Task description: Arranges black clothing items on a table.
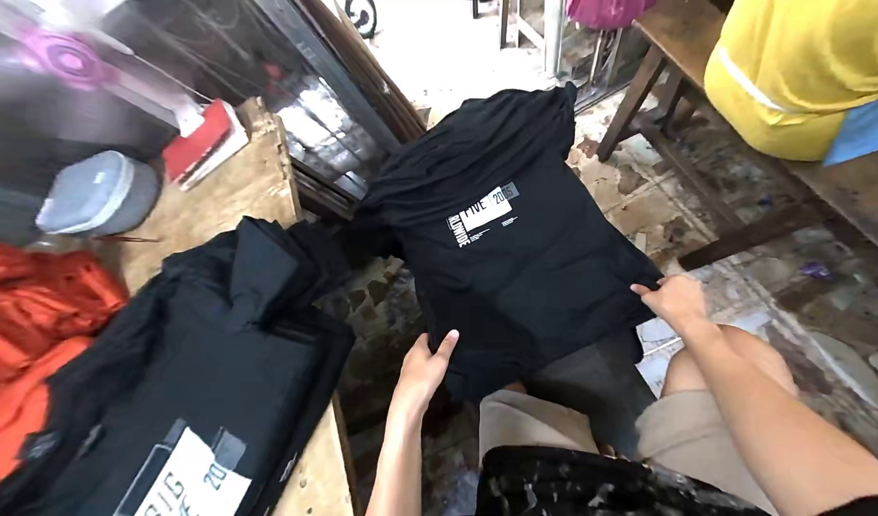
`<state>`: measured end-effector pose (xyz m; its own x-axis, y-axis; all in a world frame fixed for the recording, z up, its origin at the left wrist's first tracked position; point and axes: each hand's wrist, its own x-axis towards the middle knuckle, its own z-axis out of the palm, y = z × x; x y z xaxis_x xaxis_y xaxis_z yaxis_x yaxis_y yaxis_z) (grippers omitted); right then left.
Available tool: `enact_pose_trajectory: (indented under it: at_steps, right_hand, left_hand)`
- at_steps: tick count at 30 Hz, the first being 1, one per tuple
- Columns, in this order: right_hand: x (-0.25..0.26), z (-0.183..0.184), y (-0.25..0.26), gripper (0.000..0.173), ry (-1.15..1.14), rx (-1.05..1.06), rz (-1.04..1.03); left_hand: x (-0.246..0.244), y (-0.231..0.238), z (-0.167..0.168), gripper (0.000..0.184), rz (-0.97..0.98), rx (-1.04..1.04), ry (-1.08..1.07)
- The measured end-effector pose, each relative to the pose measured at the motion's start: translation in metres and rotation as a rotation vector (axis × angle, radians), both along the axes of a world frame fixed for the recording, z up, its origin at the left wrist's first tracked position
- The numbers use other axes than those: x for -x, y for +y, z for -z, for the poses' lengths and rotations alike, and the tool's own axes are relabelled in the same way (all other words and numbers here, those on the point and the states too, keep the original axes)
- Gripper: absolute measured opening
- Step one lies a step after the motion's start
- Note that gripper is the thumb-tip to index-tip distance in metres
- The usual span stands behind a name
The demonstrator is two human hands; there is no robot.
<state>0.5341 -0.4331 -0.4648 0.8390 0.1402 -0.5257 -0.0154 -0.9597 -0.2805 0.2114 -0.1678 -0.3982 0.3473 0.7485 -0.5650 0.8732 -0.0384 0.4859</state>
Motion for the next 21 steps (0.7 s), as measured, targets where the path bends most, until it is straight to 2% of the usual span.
enact_pose_trajectory:
  at_steps: [2, 3, 4, 6, 7, 8, 9, 10, 12, 14, 17, 21]
  right_hand:
    - [0.002, 0.002, -0.002, 0.053, -0.013, -0.034, 0.023]
    - [0.002, 0.003, -0.005, 0.053, -0.032, -0.068, 0.036]
    - [0.002, 0.002, -0.007, 0.053, -0.056, -0.113, 0.039]
    - [0.002, 0.005, -0.011, 0.051, -0.12, -0.206, 0.017]
    - [0.003, 0.007, -0.013, 0.05, -0.138, -0.24, 0.005]
    - [0.004, 0.009, -0.013, 0.049, -0.136, -0.243, -0.001]
    - [0.004, 0.011, -0.013, 0.049, -0.132, -0.23, -0.002]
    - [0.004, 0.012, -0.014, 0.049, -0.129, -0.21, -0.003]
    - [0.004, 0.012, -0.015, 0.049, -0.146, -0.195, -0.005]
    - [0.004, 0.009, -0.015, 0.049, -0.165, -0.213, 0.008]
    - [0.008, 0.0, -0.012, 0.046, -0.191, -0.319, 0.059]
    - [0.005, -0.015, -0.007, 0.041, -0.244, -0.469, 0.044]
  left_hand:
    - [-0.009, -0.002, -0.007, 0.059, 0.121, -0.069, 0.195]
    - [-0.012, -0.003, -0.011, 0.058, 0.172, -0.082, 0.241]
    - [-0.011, -0.004, -0.014, 0.058, 0.186, -0.086, 0.191]
    - [0.001, -0.004, -0.002, 0.054, 0.083, -0.051, -0.225]
    - [0.008, -0.005, 0.015, 0.051, -0.02, -0.005, -0.461]
    - [0.014, -0.007, 0.037, 0.049, -0.121, -0.009, -0.571]
    - [0.022, -0.007, 0.062, 0.052, -0.169, -0.072, -0.489]
    - [0.032, -0.008, 0.088, 0.057, -0.148, -0.137, -0.291]
    - [0.049, -0.013, 0.127, 0.06, -0.138, -0.12, 0.043]
    - [0.058, -0.016, 0.144, 0.058, -0.281, -0.004, 0.023]
    - [0.06, -0.015, 0.133, 0.054, -0.478, 0.146, -0.19]
    - [0.06, -0.009, 0.135, 0.057, -0.369, 0.147, -0.113]
